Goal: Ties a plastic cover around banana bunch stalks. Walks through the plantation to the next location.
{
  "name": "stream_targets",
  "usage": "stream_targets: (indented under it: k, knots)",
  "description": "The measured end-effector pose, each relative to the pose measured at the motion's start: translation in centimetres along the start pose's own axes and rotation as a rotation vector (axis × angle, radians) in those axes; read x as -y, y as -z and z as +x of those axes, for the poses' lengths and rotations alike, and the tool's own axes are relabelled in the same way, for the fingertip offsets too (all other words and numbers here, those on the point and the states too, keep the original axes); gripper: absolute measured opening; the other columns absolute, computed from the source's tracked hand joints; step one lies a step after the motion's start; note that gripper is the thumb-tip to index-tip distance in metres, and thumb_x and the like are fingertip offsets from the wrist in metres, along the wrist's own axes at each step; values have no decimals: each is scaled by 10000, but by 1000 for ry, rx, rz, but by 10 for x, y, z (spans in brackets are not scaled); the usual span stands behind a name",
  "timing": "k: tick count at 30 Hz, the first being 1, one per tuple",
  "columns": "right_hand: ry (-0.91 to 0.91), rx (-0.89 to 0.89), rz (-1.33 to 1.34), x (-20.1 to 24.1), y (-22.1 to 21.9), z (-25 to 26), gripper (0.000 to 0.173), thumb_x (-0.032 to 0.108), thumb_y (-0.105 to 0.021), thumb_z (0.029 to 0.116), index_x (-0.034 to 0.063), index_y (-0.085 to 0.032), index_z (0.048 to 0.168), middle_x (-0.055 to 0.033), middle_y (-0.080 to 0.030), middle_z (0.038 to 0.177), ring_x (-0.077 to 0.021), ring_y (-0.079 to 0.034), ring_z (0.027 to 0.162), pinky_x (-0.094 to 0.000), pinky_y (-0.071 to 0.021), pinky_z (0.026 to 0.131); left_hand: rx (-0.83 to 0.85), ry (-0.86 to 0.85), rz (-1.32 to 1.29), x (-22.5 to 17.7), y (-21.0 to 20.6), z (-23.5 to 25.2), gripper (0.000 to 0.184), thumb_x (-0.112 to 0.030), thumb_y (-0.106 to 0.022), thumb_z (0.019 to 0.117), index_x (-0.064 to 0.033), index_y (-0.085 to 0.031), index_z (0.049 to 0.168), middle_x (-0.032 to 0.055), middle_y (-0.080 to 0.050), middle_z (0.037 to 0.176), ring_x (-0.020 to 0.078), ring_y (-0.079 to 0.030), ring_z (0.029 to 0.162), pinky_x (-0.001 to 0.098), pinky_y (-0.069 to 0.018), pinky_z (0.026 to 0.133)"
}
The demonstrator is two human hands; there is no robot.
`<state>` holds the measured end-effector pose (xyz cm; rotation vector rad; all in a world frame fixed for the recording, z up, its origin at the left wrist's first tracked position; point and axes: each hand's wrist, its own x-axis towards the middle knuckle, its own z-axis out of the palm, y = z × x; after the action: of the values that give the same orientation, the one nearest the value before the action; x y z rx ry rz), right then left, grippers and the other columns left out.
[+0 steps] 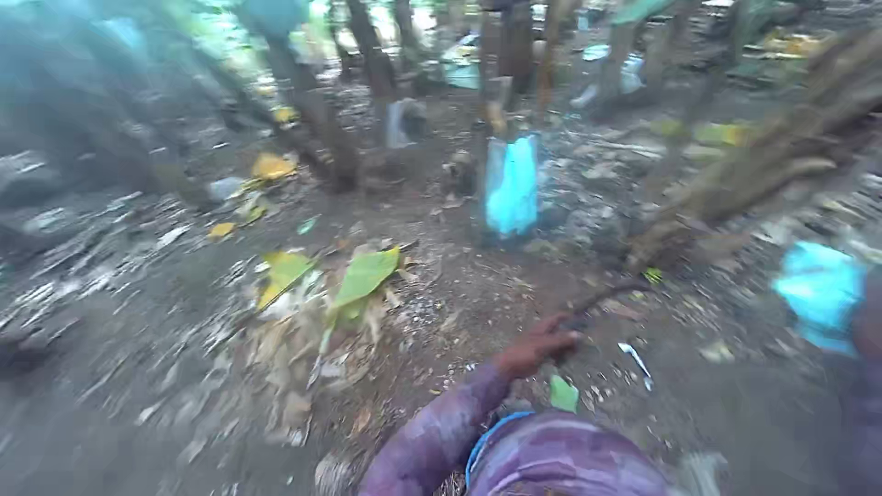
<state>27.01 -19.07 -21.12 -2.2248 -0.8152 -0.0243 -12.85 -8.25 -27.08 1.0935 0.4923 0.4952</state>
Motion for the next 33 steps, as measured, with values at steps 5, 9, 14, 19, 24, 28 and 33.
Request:
stream_targets:
  k: [5, 9, 14, 19, 24, 28, 33]
  knots:
    - [-152, -34, 127, 52, 30, -12, 662, 410, -643, 994, -78, -496, 1418, -335, -609, 1293, -465, -612, 1201, -626, -462, 1049, -54, -11, 140, 41, -8, 14, 532, -287, -776, 834, -54, -586, 1272, 1, -676, 875, 88, -618, 652, 278, -557, 583]
    - [-58, 43, 112, 33, 43, -3, 550, 434, -636, 982, 0, -620, 1319, -251, -709, 1091, -402, -703, 1008, -638, -542, 900, 156, -190, 362, 23, -51, 47, 465, -431, -657, 980, -63, -588, 1257, 22, -639, 857, 125, -584, 645, 314, -539, 587]
    - [-68, 125, 91, 15, 63, -2, 504, 398, -605, 1013, 24, -596, 1350, -236, -710, 1056, -409, -698, 998, -652, -530, 880, 79, -569, 924, -10, -130, 91, 504, -409, -600, 1012, -23, -537, 1331, 40, -672, 893, 96, -628, 678, 324, -581, 629]
    - [-58, 148, -71, 8, 84, -10, 503, 375, -564, 1032, -23, -585, 1340, -280, -678, 1141, -458, -673, 1059, -658, -514, 896, 169, -669, 1230, -43, -196, 132, 550, -470, -346, 1089, -69, -524, 1422, 141, -685, 1121, 259, -695, 875, 508, -593, 740]
    - [-49, 133, -235, 4, 96, -20, 493, 388, -553, 1041, -16, -597, 1320, -277, -689, 1071, -483, -681, 1011, -655, -526, 813, 278, -675, 1380, -56, -247, 159, 385, -294, -438, 1099, -39, -566, 1357, 184, -673, 1153, 344, -702, 870, 554, -573, 702]
    - [-50, 151, -289, 10, 98, -26, 420, 344, -554, 1022, -38, -617, 1183, -259, -703, 989, -474, -692, 973, -647, -515, 757, 237, -680, 1508, -54, -274, 177, 396, -316, -430, 1094, -32, -586, 1323, 186, -685, 1114, 364, -713, 822, 549, -572, 670]
    - [9, 164, -202, -2, 109, -18, 384, 319, -542, 1028, 71, -612, 1313, -238, -713, 1000, -472, -695, 963, -670, -525, 757, 233, -587, 1538, -43, -229, 171, 385, -287, -434, 1097, -64, -546, 1391, 198, -661, 1180, 361, -708, 874, 574, -581, 711]
